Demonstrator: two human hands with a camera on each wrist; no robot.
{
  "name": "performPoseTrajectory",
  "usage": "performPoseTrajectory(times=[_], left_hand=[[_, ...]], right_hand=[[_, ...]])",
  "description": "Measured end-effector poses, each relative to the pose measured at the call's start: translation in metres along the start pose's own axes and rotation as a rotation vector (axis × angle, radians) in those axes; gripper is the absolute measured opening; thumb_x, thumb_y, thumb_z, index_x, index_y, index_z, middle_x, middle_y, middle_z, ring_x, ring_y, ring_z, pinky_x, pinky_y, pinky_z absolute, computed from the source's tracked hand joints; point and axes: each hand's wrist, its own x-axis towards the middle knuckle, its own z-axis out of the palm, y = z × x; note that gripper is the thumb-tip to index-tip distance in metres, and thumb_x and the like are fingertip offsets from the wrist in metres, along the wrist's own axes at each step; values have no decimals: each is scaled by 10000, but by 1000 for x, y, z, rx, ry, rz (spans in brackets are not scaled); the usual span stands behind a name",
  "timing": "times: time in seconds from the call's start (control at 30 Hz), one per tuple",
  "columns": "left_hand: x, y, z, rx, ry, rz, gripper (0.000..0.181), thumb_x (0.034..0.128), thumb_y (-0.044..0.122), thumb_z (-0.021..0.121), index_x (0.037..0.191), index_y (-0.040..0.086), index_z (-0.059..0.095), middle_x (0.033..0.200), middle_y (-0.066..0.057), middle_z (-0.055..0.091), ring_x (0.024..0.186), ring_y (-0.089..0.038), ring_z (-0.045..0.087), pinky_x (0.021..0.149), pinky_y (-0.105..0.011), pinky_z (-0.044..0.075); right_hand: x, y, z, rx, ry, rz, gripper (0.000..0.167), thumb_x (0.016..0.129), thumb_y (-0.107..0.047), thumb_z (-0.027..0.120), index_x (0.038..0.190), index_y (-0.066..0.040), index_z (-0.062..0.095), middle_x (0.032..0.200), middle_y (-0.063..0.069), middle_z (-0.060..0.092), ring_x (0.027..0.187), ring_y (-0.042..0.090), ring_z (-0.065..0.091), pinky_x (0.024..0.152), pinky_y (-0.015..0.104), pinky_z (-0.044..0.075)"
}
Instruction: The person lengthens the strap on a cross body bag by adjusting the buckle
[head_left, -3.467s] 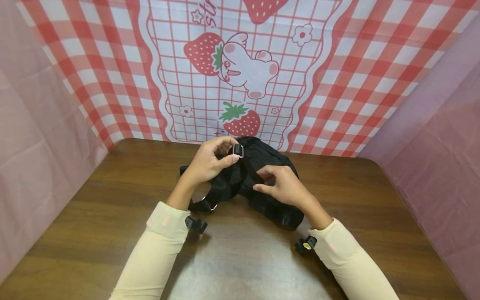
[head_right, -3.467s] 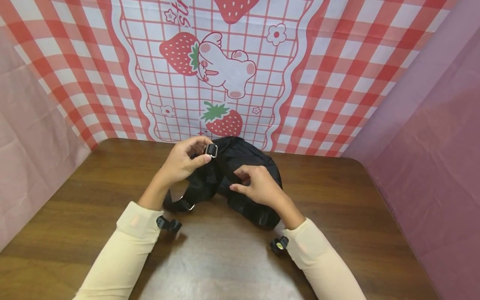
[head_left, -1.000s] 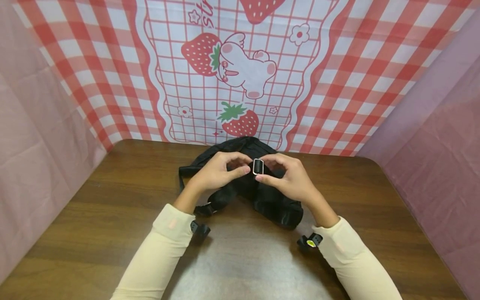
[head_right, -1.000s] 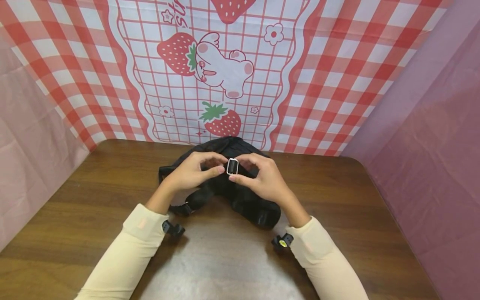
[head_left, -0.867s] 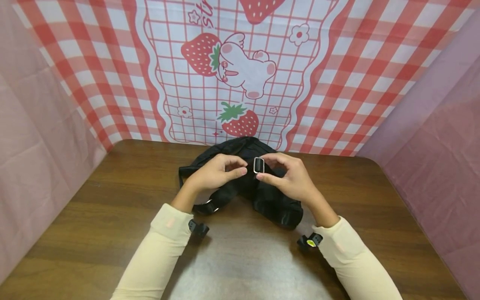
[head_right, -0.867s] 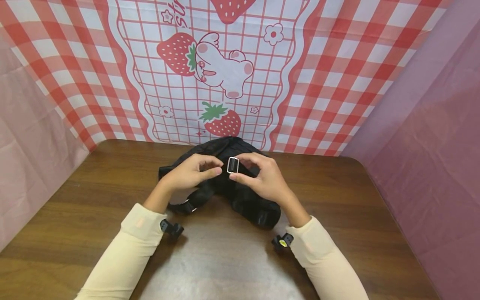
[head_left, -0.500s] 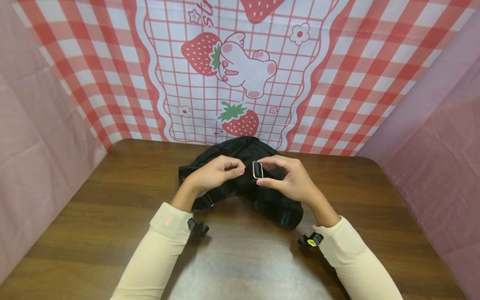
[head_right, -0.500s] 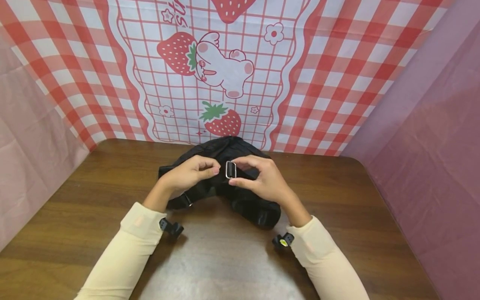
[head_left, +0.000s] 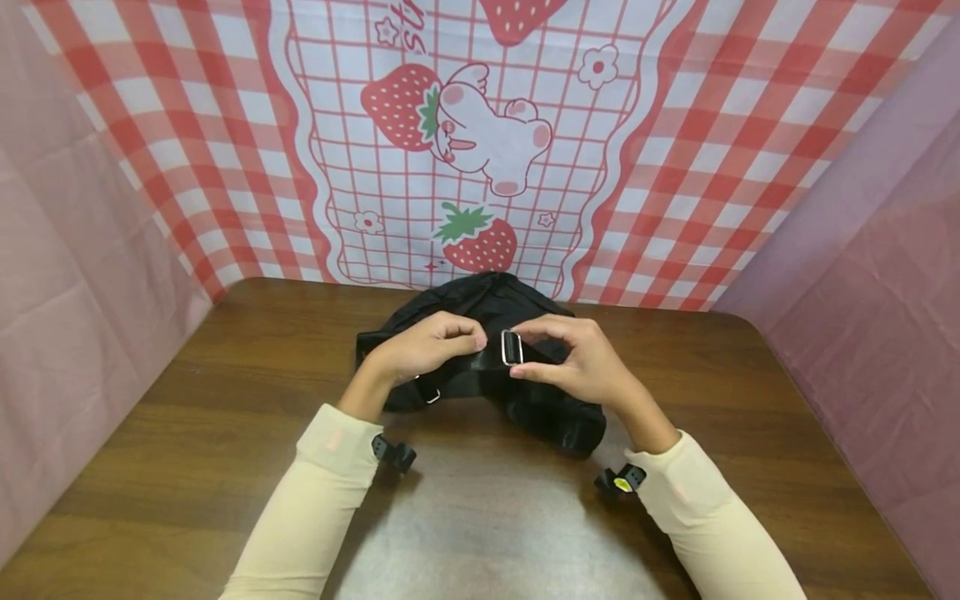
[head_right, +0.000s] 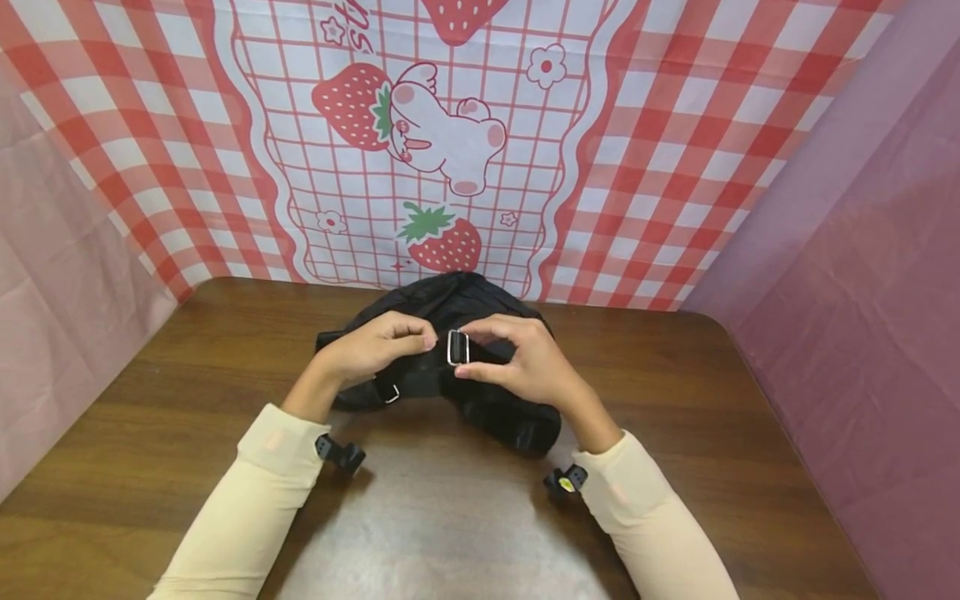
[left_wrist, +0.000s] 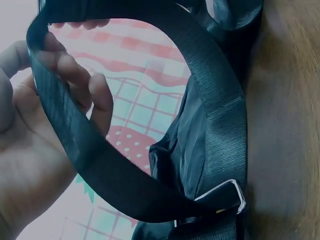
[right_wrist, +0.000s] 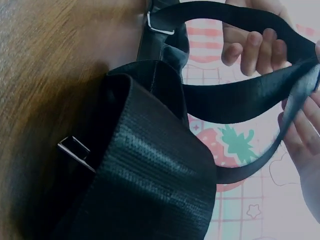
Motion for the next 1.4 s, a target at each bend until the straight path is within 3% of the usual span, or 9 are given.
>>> performPoseTrajectory(times=[0.3,0.47,0.63,1.0,1.1,1.3,1.4], left_hand=[[1,2,1,49,-7,21,197,1039,93,565,909,38,703,773,6,546,762,-143,483,707,-286,413],[0,1,1,-23,34,17,167,1037,131,610,989,41,742,852,-4,639,824,-151,526,753,-299,464],[-2,1,1,-101,68,28,152,1027,105,623,1010,9,739,919,-27,691,909,-174,576,847,-330,505],[2,3,4,-70,48,95,166,1041,86,593,1006,6,734,896,-7,672,870,-156,547,798,-303,482],[2,3,2,-77,45,68,187,1053,128,587,1038,16,736,947,-18,687,925,-159,571,858,-320,497],[-4,3,-4,-132,54,-46,185,1045,183,617,1067,43,737,1026,-52,682,1021,-190,583,947,-373,496],[-5,3,-4,-124,53,-41,164,1035,170,633,1053,43,735,998,-59,683,987,-193,581,921,-369,501]], right_hand=[[4,-7,6,83,19,-20,527,668,108,897,1164,43,731,1110,136,750,1036,225,697,953,246,523],[6,-14,8,88,61,-27,510,622,180,878,1101,110,716,1053,214,740,1004,268,701,948,250,529],[5,-10,8,97,68,-17,512,644,136,898,1122,58,736,1073,161,751,1018,227,703,948,256,532],[3,-4,10,88,48,-33,481,717,-43,931,1166,-45,757,1112,50,757,999,189,702,914,318,554],[3,-3,10,73,60,-39,494,695,-13,935,1155,-34,759,1101,62,759,982,188,704,901,315,558],[3,-2,9,56,109,-47,539,633,55,940,1137,-5,758,1074,98,762,939,215,702,893,267,545],[2,-1,10,54,107,-51,543,632,56,940,1139,-5,757,1074,100,762,930,244,705,888,267,545]])
